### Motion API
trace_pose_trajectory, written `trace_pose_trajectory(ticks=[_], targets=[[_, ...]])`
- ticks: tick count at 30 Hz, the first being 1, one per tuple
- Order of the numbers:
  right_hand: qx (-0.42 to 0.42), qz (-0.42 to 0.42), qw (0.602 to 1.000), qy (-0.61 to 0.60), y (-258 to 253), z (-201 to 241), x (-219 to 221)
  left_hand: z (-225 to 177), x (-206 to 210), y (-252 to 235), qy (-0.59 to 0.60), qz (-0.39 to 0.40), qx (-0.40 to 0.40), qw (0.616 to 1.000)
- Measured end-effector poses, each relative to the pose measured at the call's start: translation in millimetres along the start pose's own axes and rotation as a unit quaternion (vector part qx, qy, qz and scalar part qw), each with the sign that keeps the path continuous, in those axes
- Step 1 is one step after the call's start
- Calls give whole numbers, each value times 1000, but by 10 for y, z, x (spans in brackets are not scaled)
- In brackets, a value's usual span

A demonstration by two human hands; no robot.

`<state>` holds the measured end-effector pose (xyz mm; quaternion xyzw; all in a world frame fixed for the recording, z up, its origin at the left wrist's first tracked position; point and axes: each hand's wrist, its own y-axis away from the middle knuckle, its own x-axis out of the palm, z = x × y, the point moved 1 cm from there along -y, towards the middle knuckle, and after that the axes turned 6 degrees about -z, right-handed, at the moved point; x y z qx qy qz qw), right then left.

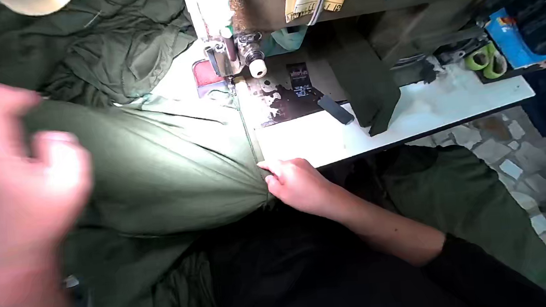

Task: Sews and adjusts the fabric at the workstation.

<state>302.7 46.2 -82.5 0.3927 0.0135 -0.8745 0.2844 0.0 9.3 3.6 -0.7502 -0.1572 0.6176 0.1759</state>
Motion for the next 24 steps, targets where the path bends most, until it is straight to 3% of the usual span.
trace_pose_trajectory(ticks=[3,6,10,13,15,19,24], targets=[[-86,-12,996,23,-43,-114,-47,-1005,847,412,100,60,134,984],[-111,11,993,24,-235,-167,-231,-1239,1415,844,136,34,152,978],[-147,-116,979,80,-888,-305,-381,-1232,1365,832,143,-1,110,984],[-159,-156,965,139,-1241,-329,-362,-1278,1222,747,185,-13,84,979],[-215,-158,954,135,-1168,-313,-331,-1298,1109,683,244,-41,60,967],[-360,-233,903,3,-710,-324,-206,-1256,994,565,322,-65,32,944],[-384,-244,890,25,-626,-308,-167,-1242,981,528,341,-56,39,937]])
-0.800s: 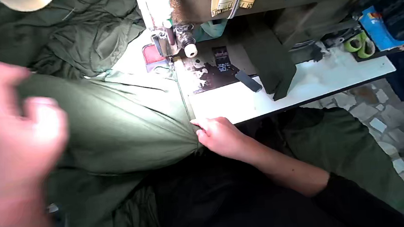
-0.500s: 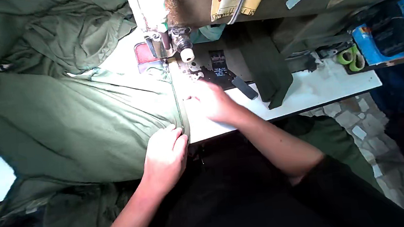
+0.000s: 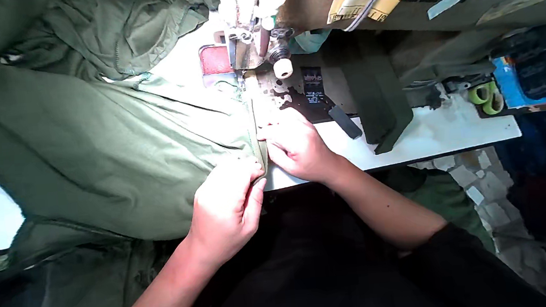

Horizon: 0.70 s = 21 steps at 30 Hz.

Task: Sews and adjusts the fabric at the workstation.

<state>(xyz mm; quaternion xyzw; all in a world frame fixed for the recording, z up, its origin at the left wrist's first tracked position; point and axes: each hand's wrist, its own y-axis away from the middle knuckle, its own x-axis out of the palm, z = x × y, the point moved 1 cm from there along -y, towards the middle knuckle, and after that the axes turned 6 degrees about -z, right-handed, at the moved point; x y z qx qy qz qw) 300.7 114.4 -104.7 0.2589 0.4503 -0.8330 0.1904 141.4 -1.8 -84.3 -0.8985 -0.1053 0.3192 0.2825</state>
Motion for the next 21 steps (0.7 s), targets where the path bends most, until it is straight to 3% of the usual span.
trace_pose_trajectory(ticks=[7,13,16,21], targets=[[-26,51,996,72,-67,-94,58,97,-73,-136,12,49,18,999],[-22,100,989,104,97,-170,109,647,5,-984,-167,93,-2,982],[-20,109,988,109,125,-210,100,961,220,-1007,-263,155,-36,952],[15,76,993,94,92,-273,119,1128,309,-1025,-346,157,-62,923]])
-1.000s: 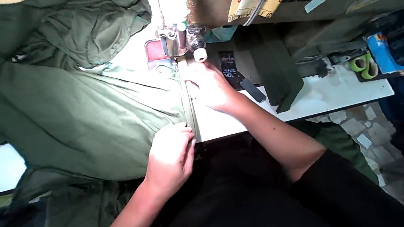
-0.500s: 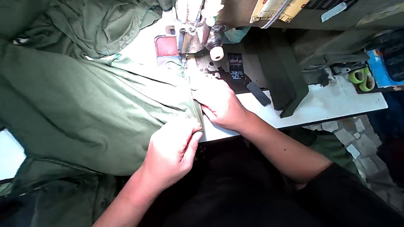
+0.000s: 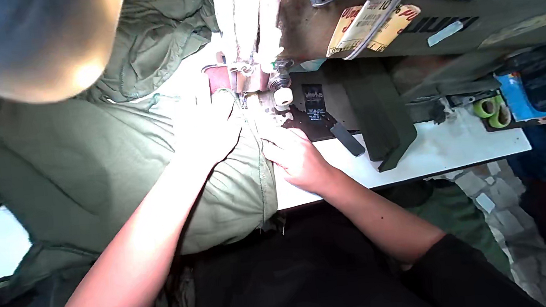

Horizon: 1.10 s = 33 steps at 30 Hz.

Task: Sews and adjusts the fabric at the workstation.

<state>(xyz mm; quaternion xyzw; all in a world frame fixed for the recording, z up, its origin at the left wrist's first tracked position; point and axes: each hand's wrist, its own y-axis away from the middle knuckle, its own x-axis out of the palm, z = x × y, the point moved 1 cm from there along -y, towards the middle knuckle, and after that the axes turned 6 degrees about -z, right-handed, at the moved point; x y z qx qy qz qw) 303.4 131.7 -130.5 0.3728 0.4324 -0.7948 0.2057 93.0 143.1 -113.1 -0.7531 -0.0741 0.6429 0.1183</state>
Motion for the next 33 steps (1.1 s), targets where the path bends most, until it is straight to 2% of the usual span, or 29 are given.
trace_pose_trajectory(ticks=[7,10,13,16,20,23,26,29,31,33], targets=[[14,-8,1000,12,-46,-20,19,35,99,-139,1,-40,26,999],[5,-13,1000,24,-26,-9,38,20,83,-129,18,-3,15,1000],[-3,-18,999,38,-26,-6,37,54,69,50,76,-101,67,990],[-25,13,999,37,-100,49,63,208,30,311,131,-99,87,983],[-58,48,997,35,-185,68,29,356,9,325,133,-120,92,980],[-78,53,995,43,-189,49,-16,246,-63,323,133,-112,63,983],[-95,48,994,38,-196,41,-14,-22,-177,369,208,-128,80,966],[-108,39,993,28,-186,33,-13,-237,-133,441,291,-89,142,942],[-109,33,993,31,-173,17,-3,-265,-73,474,248,-37,157,955],[-99,32,994,27,-170,24,7,-270,-65,519,192,20,131,973]])
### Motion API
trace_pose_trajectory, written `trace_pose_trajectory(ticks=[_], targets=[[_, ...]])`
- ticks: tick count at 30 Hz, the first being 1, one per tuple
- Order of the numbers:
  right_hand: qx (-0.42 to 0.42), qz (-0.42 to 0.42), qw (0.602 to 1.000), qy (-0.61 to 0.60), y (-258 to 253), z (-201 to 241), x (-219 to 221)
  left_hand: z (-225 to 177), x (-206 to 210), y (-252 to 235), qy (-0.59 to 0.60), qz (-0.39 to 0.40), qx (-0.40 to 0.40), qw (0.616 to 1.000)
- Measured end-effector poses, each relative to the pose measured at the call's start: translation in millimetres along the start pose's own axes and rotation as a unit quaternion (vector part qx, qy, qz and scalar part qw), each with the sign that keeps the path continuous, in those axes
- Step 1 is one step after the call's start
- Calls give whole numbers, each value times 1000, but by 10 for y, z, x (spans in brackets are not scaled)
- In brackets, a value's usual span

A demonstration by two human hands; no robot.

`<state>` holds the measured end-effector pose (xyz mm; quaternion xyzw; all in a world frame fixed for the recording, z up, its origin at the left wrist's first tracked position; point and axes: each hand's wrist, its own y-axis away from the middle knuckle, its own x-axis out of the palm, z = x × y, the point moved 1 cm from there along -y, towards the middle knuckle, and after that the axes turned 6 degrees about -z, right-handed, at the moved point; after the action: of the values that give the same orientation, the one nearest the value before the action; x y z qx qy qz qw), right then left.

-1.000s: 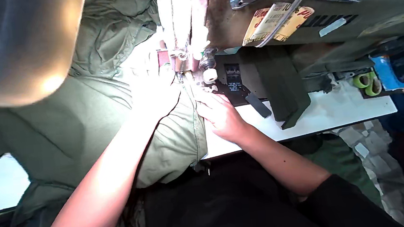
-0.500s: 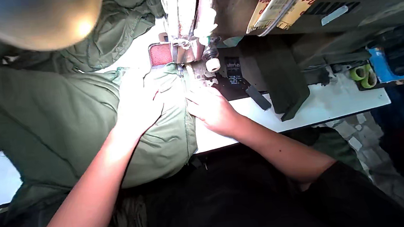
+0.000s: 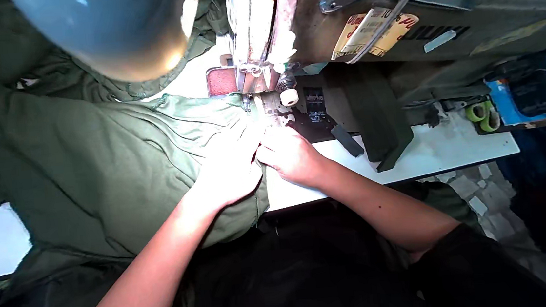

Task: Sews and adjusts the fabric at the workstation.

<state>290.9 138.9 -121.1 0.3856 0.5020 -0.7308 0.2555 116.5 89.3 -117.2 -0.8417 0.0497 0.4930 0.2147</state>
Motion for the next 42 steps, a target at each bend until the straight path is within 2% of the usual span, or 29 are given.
trace_pose_trajectory(ticks=[8,11,15,17,21,26,34,38,42], targets=[[14,-14,1000,2,44,18,61,-39,52,91,-61,-20,-14,998],[12,-12,1000,7,43,16,60,72,-22,-37,-43,-33,16,998],[24,-23,999,-26,33,-22,52,240,-31,-153,-26,-88,42,995],[68,-20,995,-73,-58,-97,-16,232,-1,-113,-28,-81,38,996],[230,111,966,-28,-299,-350,86,225,56,-84,-21,-72,30,997],[239,50,970,12,-267,-574,301,246,77,-146,-36,-86,17,996],[284,67,956,12,-274,-663,341,238,85,-203,-54,-89,-10,995],[256,34,966,10,-230,-693,367,241,90,-210,-60,-80,-30,995],[271,37,962,13,-211,-747,431,255,91,-225,-60,-94,-20,994]])
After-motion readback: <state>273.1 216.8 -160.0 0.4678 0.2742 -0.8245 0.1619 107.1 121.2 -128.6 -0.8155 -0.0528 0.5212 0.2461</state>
